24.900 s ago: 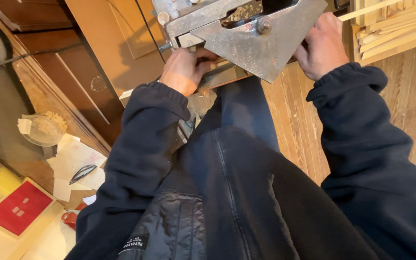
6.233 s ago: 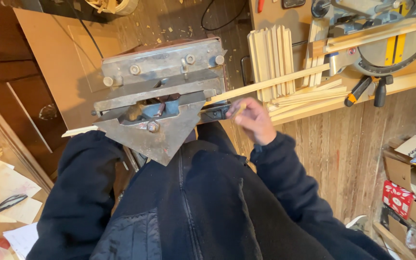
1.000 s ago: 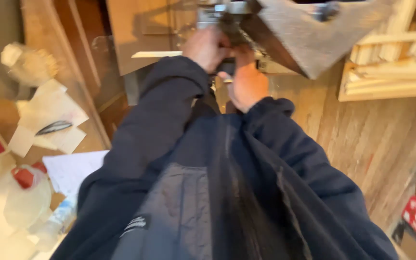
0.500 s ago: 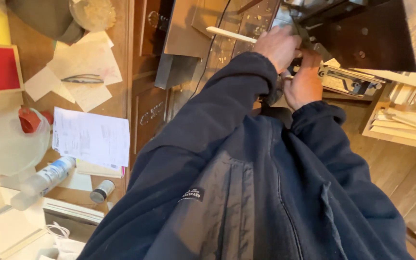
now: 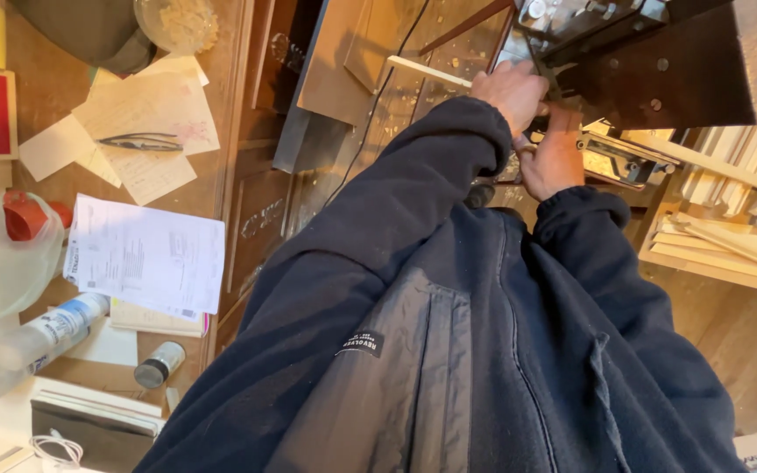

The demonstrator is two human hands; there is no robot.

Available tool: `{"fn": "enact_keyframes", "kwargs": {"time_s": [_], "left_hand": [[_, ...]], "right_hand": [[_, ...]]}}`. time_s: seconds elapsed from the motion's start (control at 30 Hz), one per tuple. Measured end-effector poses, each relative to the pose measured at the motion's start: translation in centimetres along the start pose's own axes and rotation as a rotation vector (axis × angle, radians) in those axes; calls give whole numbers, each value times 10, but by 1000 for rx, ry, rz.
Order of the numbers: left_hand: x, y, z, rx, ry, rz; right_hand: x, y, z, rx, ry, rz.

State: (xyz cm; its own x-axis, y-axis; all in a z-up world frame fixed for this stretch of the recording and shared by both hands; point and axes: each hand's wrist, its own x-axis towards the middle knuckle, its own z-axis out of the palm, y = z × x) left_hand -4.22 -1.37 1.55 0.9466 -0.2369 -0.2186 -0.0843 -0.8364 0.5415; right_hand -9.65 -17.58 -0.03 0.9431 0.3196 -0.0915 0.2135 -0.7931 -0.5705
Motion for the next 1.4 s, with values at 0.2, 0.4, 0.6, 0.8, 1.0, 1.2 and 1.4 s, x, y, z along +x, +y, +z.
{"fn": "enact_keyframes", "kwargs": {"time_s": [0.2,0.4,0.6,0.8,1.0,1.2,1.4], "left_hand": [[16,-11,14,-15,-41,20],[35,-50,-2,-68,-207,119],[32,-70,-61,-45,-449,118],[47,-83,-65,-166,-660,249],[55,-70,-73,-251,-829,178],[57,-82,-60,-259,-872,153],[56,-70,-69,-274,-887,102]], "right_hand": [[1,-18,-5,30,-11,89],[1,-30,-9,-3,13,147],[5,-39,-10,52,35,318],[13,-54,-18,136,138,349],[18,-49,-19,190,128,425],[22,-52,-33,75,98,459],[20,-49,-19,124,122,490]]}}
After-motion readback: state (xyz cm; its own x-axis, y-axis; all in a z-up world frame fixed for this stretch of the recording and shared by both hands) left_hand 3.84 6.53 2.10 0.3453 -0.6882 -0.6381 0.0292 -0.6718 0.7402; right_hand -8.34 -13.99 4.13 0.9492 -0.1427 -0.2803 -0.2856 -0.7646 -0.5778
